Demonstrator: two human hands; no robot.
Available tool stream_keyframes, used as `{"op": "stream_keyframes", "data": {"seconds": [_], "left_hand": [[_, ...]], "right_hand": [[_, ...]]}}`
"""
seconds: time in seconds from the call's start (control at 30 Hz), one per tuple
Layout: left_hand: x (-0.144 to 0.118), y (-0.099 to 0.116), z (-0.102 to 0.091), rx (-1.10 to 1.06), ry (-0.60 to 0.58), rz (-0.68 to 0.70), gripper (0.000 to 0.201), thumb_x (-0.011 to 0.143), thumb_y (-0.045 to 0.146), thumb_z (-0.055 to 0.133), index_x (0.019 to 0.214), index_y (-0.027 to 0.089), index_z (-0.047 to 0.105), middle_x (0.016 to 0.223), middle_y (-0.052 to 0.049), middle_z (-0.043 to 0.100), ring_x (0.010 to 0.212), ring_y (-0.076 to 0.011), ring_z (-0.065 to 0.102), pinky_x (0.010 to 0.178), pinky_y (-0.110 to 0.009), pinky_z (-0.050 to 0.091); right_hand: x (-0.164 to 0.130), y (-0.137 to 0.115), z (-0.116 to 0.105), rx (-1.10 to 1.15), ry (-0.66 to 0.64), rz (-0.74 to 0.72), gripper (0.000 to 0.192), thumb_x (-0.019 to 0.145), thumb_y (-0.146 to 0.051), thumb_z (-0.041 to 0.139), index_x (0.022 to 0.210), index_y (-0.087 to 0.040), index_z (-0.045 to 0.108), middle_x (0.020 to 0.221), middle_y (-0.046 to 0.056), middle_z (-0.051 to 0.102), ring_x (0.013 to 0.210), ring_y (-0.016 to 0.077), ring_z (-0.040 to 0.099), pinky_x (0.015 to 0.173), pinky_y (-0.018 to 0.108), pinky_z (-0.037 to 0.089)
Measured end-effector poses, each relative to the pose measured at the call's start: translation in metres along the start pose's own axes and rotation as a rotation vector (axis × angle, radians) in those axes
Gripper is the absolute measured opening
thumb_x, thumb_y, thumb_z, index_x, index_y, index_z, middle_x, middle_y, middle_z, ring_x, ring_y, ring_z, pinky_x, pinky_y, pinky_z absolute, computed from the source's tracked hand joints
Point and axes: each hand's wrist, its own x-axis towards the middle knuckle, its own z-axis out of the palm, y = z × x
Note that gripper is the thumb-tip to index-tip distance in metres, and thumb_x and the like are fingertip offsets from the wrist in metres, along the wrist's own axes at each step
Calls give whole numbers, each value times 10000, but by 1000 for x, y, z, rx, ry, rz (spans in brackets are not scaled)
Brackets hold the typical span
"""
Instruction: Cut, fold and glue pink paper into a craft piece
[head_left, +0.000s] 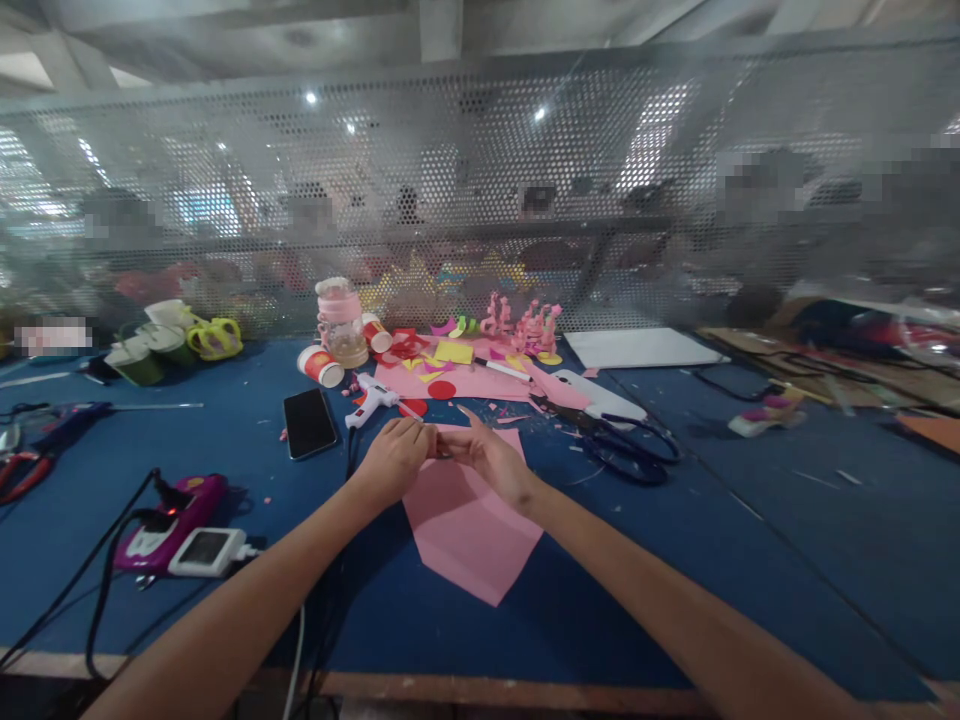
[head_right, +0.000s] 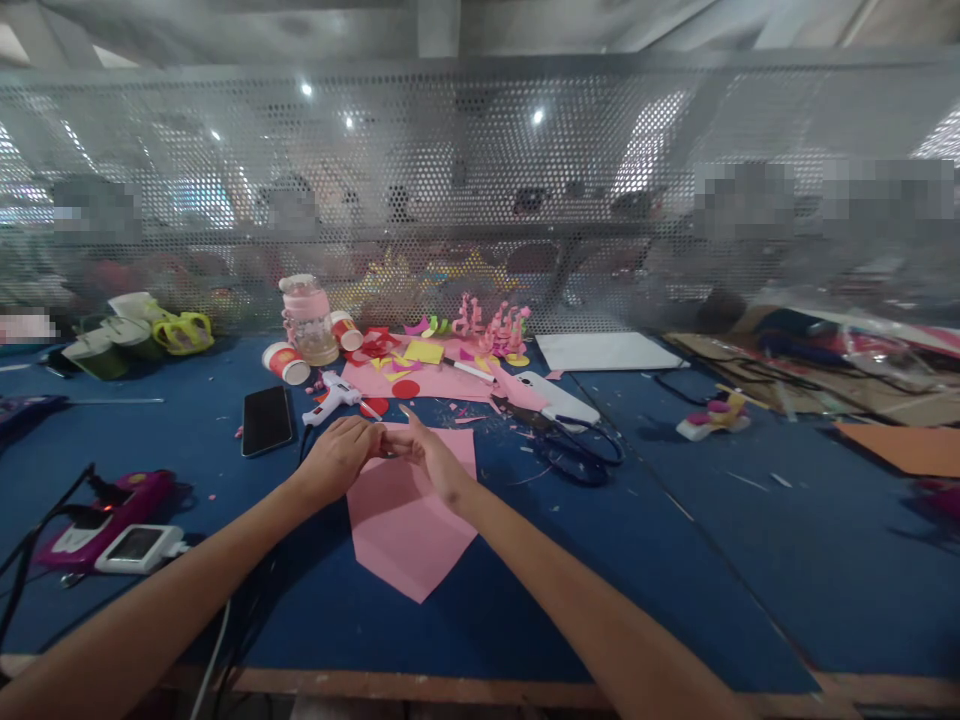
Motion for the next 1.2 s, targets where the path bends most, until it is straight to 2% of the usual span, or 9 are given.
{"op": "stream_keyframes", "data": {"seconds": [0.13, 0.23, 0.37, 0.47, 0.57, 0.73, 0.93, 1.07, 1.2], "left_hand": [[-2, -2, 2, -59, 33, -14, 146, 842, 180, 396, 823, 140, 535, 713, -59, 597, 689, -174, 549, 651, -297, 426], [-2, -1, 3, -196, 67, -55, 71, 800, 199, 488, 806, 150, 538, 730, -55, 608, 696, -170, 562, 641, -289, 440], [1, 1, 1, -398, 102, -133, 140, 727, 163, 579, 866, 149, 559, 815, -68, 630, 767, -176, 587, 683, -290, 467], [4, 0, -2, -521, 106, -154, 251, 687, 185, 629, 931, 153, 575, 865, -76, 635, 808, -181, 590, 719, -303, 474], [5, -2, -4, -621, 95, -149, 337, 668, 211, 661, 991, 160, 579, 921, -85, 639, 860, -186, 586, 764, -326, 472], [5, -6, -3, -743, 96, -127, 431, 629, 299, 700, 1020, 152, 594, 996, -124, 634, 932, -215, 573, 820, -383, 451], [8, -7, -5, -885, -18, -148, 601, 555, 324, 744, 1109, 183, 560, 1094, -142, 594, 1021, -244, 525, 884, -414, 402], [8, -7, -2, -936, -13, -224, 585, 573, 263, 740, 1116, 171, 543, 1078, -129, 585, 989, -219, 541, 858, -376, 422], [6, -7, 6, -943, 36, -326, 442, 623, 222, 693, 1037, 134, 564, 967, -107, 609, 889, -190, 573, 798, -349, 459]], "right_hand": [[1, 1, -2, -115, -7, -32, 660, 773, -665, 209, 834, -211, 684, 871, 75, 679, 940, 240, 576, 953, 482, 287], [-4, 0, -2, -447, 37, -221, 618, 818, -597, 192, 903, -214, 669, 912, 73, 669, 1017, 256, 531, 941, 497, 298], [-15, -10, -3, -1110, -8, -547, 412, 847, -438, 312, 975, -227, 643, 969, 38, 661, 1241, 289, 266, 1016, 555, 54], [-18, -17, -7, -1341, -14, -653, 343, 828, -370, 376, 1021, -225, 620, 990, 34, 656, 1252, 307, 213, 991, 593, -57], [-16, -19, -14, -1337, -29, -643, 318, 800, -381, 442, 1023, -246, 623, 984, 41, 658, 1230, 319, 243, 979, 604, -76], [-14, -21, -22, -1129, -54, -524, 295, 730, -413, 547, 993, -313, 634, 975, 16, 661, 1203, 330, 266, 980, 603, -88], [-14, -20, -21, -1009, 6, -510, 305, 732, -449, 523, 957, -291, 656, 935, 27, 661, 1183, 323, 288, 992, 568, -84], [-13, -16, -16, -940, 6, -496, 444, 824, -512, 340, 1025, -244, 631, 987, 63, 636, 1086, 294, 384, 987, 544, 75], [-11, -11, -12, -844, 2, -464, 560, 841, -567, 222, 1045, -229, 619, 1019, 84, 609, 1095, 273, 361, 940, 477, 240]]}}
